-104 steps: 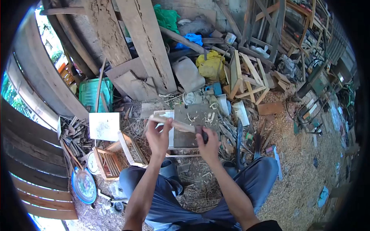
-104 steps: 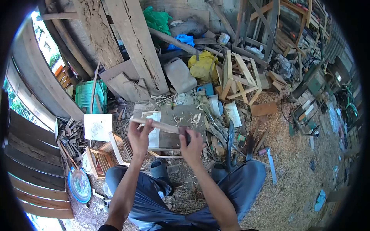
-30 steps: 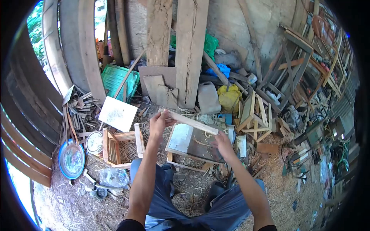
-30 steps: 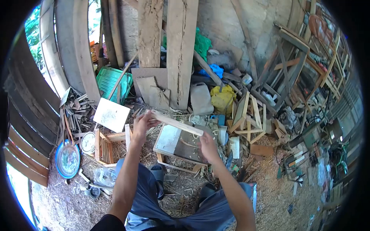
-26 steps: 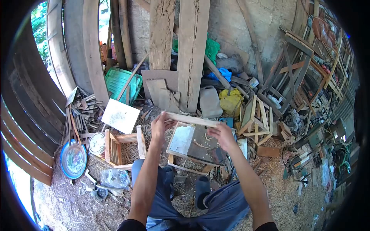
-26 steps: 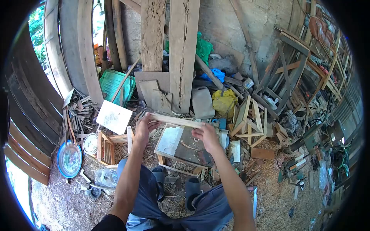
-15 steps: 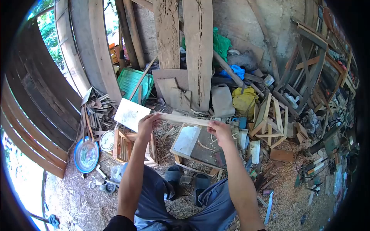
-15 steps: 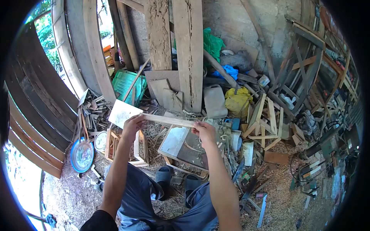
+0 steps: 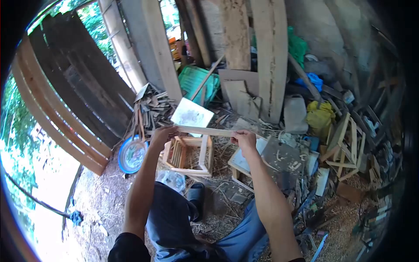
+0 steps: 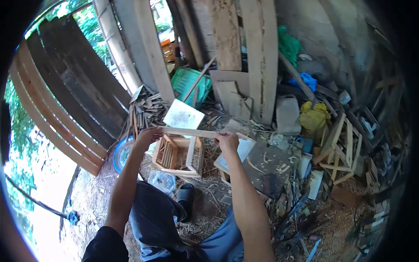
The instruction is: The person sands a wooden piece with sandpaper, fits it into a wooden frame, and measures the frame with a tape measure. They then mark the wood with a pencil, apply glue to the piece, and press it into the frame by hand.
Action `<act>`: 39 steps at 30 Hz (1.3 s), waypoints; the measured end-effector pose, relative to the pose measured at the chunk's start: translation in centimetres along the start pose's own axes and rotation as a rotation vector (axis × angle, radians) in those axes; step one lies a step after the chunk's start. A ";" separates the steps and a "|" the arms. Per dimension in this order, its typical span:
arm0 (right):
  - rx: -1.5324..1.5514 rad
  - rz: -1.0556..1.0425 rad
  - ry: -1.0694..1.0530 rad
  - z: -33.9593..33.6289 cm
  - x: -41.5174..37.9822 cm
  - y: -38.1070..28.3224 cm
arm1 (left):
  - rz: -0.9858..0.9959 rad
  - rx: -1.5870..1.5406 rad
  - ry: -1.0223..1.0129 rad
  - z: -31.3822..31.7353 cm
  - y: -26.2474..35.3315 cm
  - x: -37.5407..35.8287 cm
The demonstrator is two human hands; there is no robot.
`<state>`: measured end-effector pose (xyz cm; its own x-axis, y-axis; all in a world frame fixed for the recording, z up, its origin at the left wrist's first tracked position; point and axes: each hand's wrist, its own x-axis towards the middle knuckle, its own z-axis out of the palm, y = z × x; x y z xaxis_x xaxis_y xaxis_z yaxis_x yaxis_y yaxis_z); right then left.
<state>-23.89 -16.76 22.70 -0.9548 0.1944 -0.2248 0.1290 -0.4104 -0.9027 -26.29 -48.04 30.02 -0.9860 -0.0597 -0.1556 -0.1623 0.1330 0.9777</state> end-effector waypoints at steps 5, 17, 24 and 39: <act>-0.100 0.031 -0.101 3.2 2.0 3.1 | 0.010 -0.058 0.102 -4.2 -4.0 -0.2; -0.252 0.207 -0.126 9.1 7.4 11.4 | -0.077 0.178 0.216 -11.4 -15.7 8.2; -0.338 0.257 -0.166 10.3 8.5 14.8 | -0.041 0.207 0.267 -13.4 -20.0 9.0; -0.589 0.260 -0.069 10.6 9.0 14.8 | -0.044 0.178 0.256 -12.1 -19.4 9.1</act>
<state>-33.42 -30.52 11.24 -0.8849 0.0888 -0.4573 0.4654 0.1254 -0.8762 -31.65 -63.13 11.33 -0.9399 -0.3135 -0.1350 -0.2314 0.2947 0.9271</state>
